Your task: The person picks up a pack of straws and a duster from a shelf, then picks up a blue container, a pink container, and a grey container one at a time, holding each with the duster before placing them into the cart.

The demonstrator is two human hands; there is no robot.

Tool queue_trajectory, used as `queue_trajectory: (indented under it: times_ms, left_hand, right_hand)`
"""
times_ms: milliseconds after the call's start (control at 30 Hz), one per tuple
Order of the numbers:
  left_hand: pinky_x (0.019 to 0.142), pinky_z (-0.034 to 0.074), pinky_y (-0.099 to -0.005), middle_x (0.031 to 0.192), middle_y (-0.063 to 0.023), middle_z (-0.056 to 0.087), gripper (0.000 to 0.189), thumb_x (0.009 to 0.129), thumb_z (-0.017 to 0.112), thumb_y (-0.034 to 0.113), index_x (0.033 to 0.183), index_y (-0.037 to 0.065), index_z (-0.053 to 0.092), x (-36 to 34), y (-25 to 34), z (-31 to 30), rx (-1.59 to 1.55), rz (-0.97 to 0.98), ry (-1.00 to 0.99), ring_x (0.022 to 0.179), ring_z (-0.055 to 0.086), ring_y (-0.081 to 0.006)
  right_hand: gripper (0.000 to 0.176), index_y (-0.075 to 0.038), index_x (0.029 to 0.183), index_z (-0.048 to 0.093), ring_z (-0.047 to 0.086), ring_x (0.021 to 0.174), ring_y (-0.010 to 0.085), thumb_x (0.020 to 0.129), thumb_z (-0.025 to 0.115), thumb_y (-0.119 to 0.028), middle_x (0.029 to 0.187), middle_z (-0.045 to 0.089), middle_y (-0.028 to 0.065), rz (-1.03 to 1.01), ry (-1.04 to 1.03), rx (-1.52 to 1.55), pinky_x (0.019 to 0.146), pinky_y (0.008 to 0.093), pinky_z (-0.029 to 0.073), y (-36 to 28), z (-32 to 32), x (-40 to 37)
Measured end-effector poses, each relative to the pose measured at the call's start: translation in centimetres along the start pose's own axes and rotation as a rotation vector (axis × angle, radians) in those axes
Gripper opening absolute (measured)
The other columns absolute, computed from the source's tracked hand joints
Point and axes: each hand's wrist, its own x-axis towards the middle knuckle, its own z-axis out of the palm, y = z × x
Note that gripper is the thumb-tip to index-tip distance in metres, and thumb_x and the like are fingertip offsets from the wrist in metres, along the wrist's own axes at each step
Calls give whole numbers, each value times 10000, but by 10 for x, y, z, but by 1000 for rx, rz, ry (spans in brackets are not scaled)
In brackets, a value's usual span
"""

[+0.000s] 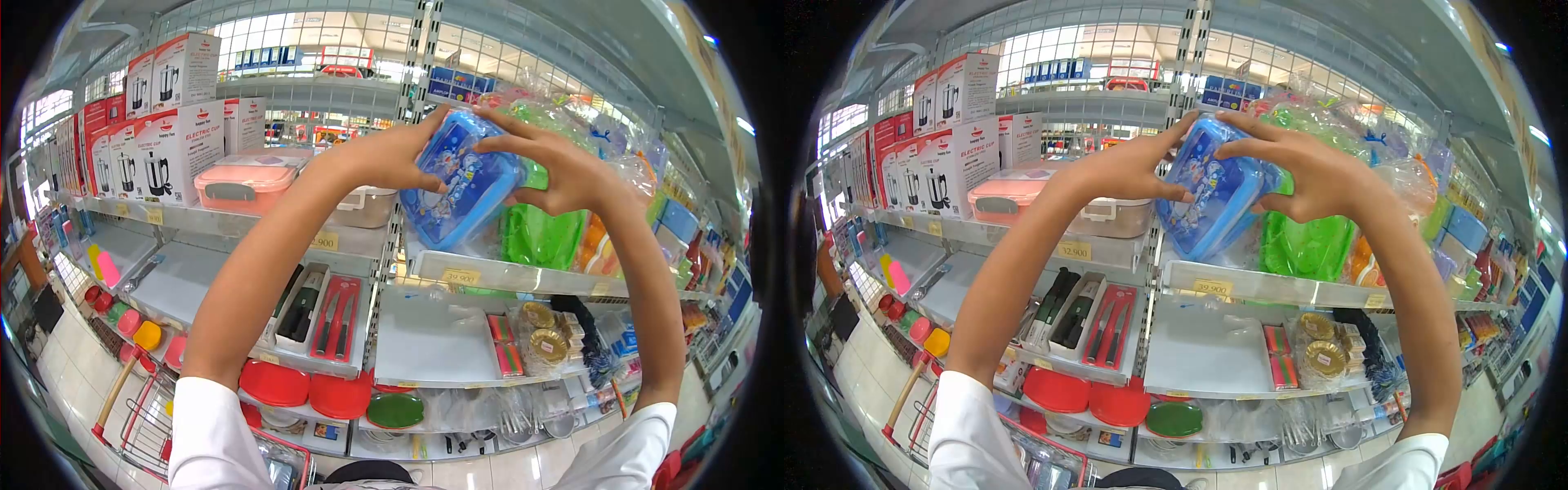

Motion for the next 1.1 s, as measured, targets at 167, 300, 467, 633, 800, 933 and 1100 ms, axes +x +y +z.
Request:
queue_trajectory:
  times_ms: [167, 300, 467, 633, 800, 933, 1100]
  left_hand:
    - [997, 404, -404, 1363, -301, 407, 1172, 711, 790, 294, 1479, 95, -74, 9, -11, 10, -2, -2, -3, 1205, 495, -380]
    - [1053, 346, -392, 1417, -283, 344, 1191, 710, 792, 294, 1471, 75, -97, 17, -35, 28, -37, 36, 123, 1274, 425, -372]
    - [1057, 344, -356, 1352, -331, 394, 1282, 637, 844, 326, 1429, -71, -83, 27, -39, 31, -28, -111, 65, 1270, 429, -366]
    - [1015, 395, -384, 1291, -349, 446, 1272, 616, 847, 386, 1438, -60, -16, 45, -59, 46, 58, -211, 126, 1207, 484, -407]
    - [923, 465, -418, 1185, -329, 535, 1156, 566, 877, 275, 1391, -53, 136, 55, -39, 53, 197, -246, 224, 1095, 561, -412]
    - [898, 482, -408, 1075, -322, 591, 1091, 616, 847, 231, 1387, -68, 135, 58, -34, 44, 140, -303, 111, 1048, 587, -409]
    - [915, 459, -419, 1116, -335, 570, 1039, 633, 832, 220, 1385, -22, 158, 58, -33, 45, 184, -319, 112, 1074, 574, -418]
  right_hand:
    - [660, -210, 1314, 500, 341, 1336, 331, 712, 725, -62, 1502, 280, 95, 96, 37, -150, 1071, 446, 347, 5, 18, -8]
    - [573, -150, 1284, 522, 396, 1288, 357, 744, 678, -37, 1460, 331, 146, 201, 304, -266, 1044, 426, 385, -17, 52, -19]
    - [346, -10, 1179, 576, 549, 1081, 426, 848, 580, -111, 1280, 481, 284, 501, 481, 140, 925, 437, 459, -66, 103, -23]
    - [373, 57, 1171, 556, 558, 1055, 444, 869, 544, -161, 1285, 457, 320, 545, 377, 112, 900, 457, 472, -48, 142, -5]
    - [509, 117, 1251, 449, 561, 1029, 467, 867, 545, -202, 1309, 373, 394, 684, 286, -28, 912, 460, 459, -32, 163, 11]
    - [535, 136, 1245, 441, 559, 1011, 493, 863, 557, -220, 1293, 358, 426, 761, 296, -42, 907, 468, 460, -36, 158, 15]
    - [553, 115, 1262, 448, 522, 1043, 528, 858, 578, -239, 1290, 338, 445, 809, 238, 104, 924, 470, 448, -41, 153, 15]
